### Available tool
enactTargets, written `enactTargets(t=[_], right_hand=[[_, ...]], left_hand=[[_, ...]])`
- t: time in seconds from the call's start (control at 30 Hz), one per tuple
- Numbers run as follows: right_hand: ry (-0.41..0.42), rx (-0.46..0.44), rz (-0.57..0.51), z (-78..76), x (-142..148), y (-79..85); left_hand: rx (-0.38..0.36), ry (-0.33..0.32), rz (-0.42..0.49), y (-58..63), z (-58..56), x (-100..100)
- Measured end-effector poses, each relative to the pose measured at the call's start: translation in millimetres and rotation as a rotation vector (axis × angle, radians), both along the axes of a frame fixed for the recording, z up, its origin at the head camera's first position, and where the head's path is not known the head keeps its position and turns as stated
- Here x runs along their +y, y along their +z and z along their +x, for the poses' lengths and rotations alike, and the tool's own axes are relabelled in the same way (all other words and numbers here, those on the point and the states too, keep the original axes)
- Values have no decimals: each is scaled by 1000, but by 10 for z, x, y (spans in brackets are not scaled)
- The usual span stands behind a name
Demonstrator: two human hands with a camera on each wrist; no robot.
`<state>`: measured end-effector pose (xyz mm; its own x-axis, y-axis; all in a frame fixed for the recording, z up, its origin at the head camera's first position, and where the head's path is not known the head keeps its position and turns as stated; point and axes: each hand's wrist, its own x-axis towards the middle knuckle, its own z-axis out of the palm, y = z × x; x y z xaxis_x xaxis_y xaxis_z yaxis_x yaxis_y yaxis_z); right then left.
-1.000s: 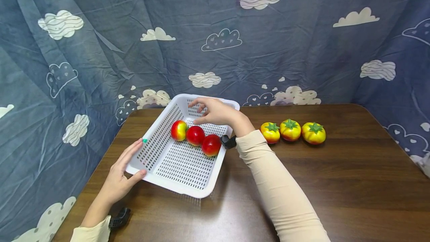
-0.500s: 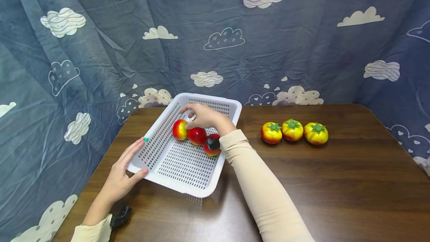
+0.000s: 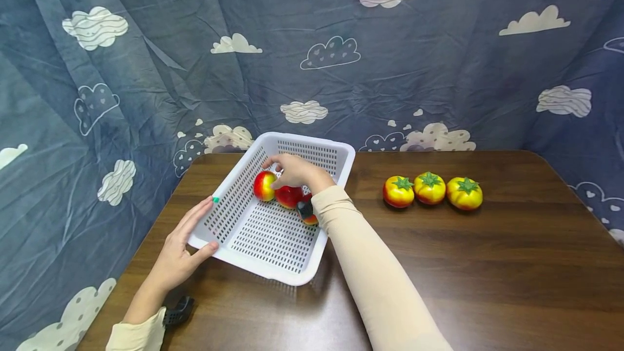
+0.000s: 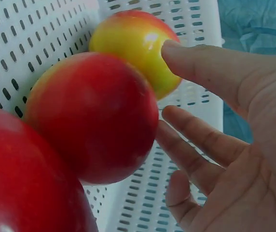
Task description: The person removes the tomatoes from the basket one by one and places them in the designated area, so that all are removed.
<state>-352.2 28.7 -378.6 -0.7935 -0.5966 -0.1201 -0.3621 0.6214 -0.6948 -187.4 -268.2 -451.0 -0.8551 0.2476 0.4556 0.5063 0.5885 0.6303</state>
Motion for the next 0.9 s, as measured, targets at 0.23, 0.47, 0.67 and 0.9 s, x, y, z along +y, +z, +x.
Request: enactTargets(t=[0.23,0.47,0.67,0.9], right_hand=[[2,-2,63,-53,-63,-40],[-9,23,125,-71,-131,-62],[12,26,137,-36,-200,-70],[14,32,138,-15,-237,-96]], left_hand=[[-8,4,0,-9,8,-5],[-29,15,-12,21,14,9],[-15,9,-12,25,11,17],[-13,12,-13,20,15,13]])
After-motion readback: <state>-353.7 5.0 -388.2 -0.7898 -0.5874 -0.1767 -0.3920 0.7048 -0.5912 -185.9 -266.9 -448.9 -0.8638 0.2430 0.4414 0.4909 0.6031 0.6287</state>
